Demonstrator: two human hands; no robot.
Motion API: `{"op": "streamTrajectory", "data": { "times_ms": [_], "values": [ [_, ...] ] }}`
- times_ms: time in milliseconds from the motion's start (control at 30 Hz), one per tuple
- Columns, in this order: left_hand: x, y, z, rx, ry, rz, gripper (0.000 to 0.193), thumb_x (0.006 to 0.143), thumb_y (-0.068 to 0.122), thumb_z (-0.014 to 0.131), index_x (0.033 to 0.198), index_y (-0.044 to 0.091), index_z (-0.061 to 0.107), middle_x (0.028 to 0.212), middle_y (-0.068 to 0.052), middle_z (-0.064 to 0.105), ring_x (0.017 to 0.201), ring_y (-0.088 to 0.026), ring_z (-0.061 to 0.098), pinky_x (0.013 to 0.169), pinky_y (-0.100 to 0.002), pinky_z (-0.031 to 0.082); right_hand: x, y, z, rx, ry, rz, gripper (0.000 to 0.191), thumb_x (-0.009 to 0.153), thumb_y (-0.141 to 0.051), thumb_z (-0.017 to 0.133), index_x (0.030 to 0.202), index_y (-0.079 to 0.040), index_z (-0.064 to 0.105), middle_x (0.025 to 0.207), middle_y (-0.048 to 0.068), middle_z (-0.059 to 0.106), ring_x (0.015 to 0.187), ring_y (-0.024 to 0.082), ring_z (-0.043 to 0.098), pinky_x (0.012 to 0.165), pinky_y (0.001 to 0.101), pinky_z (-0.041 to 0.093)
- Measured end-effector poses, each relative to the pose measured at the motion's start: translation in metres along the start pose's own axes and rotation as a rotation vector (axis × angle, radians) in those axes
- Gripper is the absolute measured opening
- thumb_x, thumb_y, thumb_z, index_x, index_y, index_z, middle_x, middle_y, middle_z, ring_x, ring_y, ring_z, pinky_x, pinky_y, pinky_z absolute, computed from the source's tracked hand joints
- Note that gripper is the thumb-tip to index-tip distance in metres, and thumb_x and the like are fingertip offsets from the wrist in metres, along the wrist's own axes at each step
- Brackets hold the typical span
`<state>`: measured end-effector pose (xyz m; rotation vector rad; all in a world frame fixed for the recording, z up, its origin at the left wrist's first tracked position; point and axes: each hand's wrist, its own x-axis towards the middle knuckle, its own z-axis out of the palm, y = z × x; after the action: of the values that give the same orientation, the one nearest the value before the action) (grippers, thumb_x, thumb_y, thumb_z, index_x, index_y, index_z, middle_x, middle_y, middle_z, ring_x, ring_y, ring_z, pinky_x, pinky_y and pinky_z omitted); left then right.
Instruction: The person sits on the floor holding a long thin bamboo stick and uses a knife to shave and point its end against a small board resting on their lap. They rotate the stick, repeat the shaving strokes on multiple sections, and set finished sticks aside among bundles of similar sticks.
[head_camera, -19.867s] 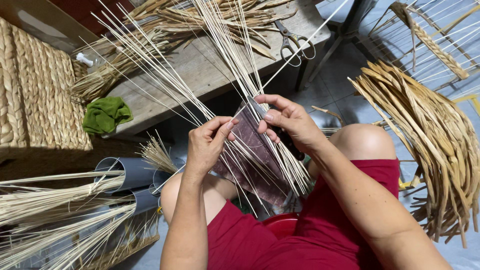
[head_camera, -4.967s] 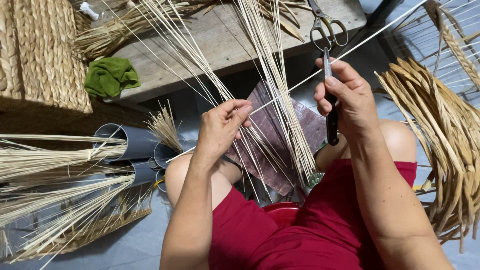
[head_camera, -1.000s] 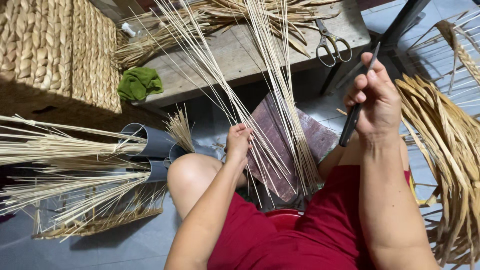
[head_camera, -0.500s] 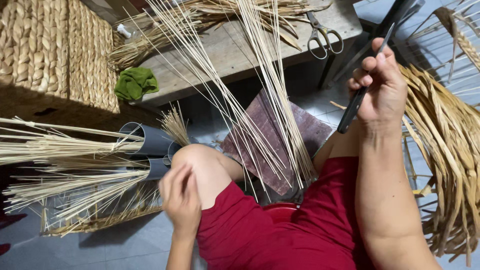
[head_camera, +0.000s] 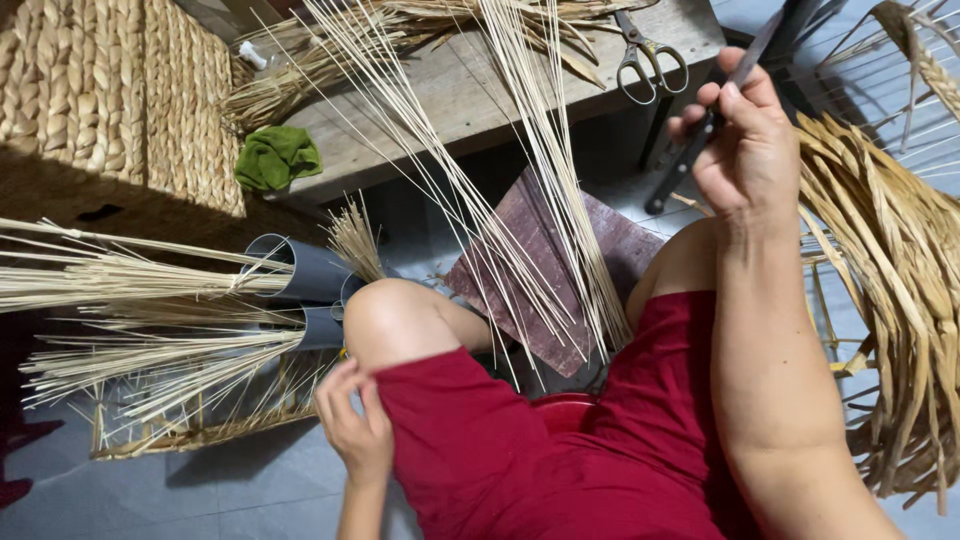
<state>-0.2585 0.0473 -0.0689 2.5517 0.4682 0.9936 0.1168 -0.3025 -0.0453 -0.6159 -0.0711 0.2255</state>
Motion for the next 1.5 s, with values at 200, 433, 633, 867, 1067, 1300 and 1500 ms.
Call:
{"op": "streamTrajectory", "data": {
  "times_ms": [200, 433, 633, 867, 1067, 1300, 1500],
  "values": [
    [0.075, -0.001, 0.015, -0.079, -0.032, -0.022, 0.010, 0.098, 0.002, 0.068, 0.103, 0.002, 0.060, 0.114, -0.013, 0.069, 0.107, -0.031, 0.065, 0.098, -0.042, 0.050, -0.004, 0.004, 0.028, -0.266, -0.010, -0.022, 0.031, 0.111, -0.012, 0.059, 0.141, -0.010, 0.060, 0.091, 0.004, 0.071, 0.074, 0.012, 0.065, 0.070, 0.0311, 0.056],
    [0.109, 0.001, 0.004, -0.620, -0.281, -0.418, 0.027, 0.088, -0.001, 0.069, 0.115, 0.001, 0.064, 0.118, -0.005, 0.068, 0.098, -0.011, 0.062, 0.088, -0.028, 0.052, 0.002, 0.010, 0.052, -0.268, -0.015, 0.031, 0.019, 0.110, -0.009, 0.060, 0.129, -0.005, 0.063, 0.092, 0.005, 0.070, 0.075, 0.012, 0.067, 0.070, 0.0290, 0.057],
    [0.150, 0.064, 0.058, -0.537, -0.254, -0.246, 0.019, 0.097, 0.001, 0.064, 0.114, 0.004, 0.073, 0.109, -0.007, 0.072, 0.100, -0.015, 0.068, 0.089, -0.028, 0.054, 0.017, 0.016, 0.079, -0.405, -0.007, 0.079, 0.023, 0.106, -0.007, 0.060, 0.128, -0.004, 0.068, 0.091, 0.004, 0.071, 0.073, 0.010, 0.066, 0.067, 0.0259, 0.057],
    [0.184, 0.130, 0.191, -0.372, -0.484, -0.197, 0.032, 0.089, 0.017, 0.074, 0.118, 0.005, 0.073, 0.107, -0.015, 0.078, 0.094, -0.021, 0.073, 0.084, -0.032, 0.056, 0.027, 0.013, 0.091, -0.502, -0.041, 0.104, 0.023, 0.108, -0.009, 0.058, 0.128, -0.003, 0.067, 0.089, 0.004, 0.070, 0.071, 0.010, 0.066, 0.066, 0.0245, 0.056],
    [0.185, 0.146, 0.237, -0.608, -0.586, -0.696, 0.037, 0.091, 0.022, 0.073, 0.121, 0.002, 0.067, 0.102, -0.014, 0.078, 0.065, -0.016, 0.073, 0.060, -0.029, 0.058, 0.020, 0.011, 0.089, -0.506, -0.059, 0.150, 0.024, 0.107, -0.011, 0.058, 0.128, -0.002, 0.067, 0.086, 0.004, 0.069, 0.068, 0.010, 0.064, 0.063, 0.0234, 0.054],
    [0.183, 0.155, 0.242, -0.674, -0.613, -0.866, 0.024, 0.093, 0.024, 0.073, 0.102, 0.002, 0.077, 0.087, -0.007, 0.076, 0.065, -0.009, 0.069, 0.052, -0.023, 0.052, 0.015, 0.015, 0.091, -0.539, -0.068, 0.197, 0.026, 0.105, -0.011, 0.060, 0.127, 0.000, 0.068, 0.084, 0.004, 0.069, 0.065, 0.009, 0.064, 0.059, 0.0226, 0.054],
    [0.184, 0.154, 0.244, -0.943, -0.476, -0.853, 0.018, 0.096, 0.019, 0.067, 0.103, 0.003, 0.070, 0.087, -0.005, 0.078, 0.064, -0.008, 0.064, 0.051, -0.022, 0.047, 0.014, 0.016, 0.086, -0.528, -0.077, 0.203, 0.025, 0.105, -0.010, 0.060, 0.127, -0.001, 0.067, 0.084, 0.004, 0.069, 0.066, 0.009, 0.064, 0.061, 0.0233, 0.055]
  ]
}}
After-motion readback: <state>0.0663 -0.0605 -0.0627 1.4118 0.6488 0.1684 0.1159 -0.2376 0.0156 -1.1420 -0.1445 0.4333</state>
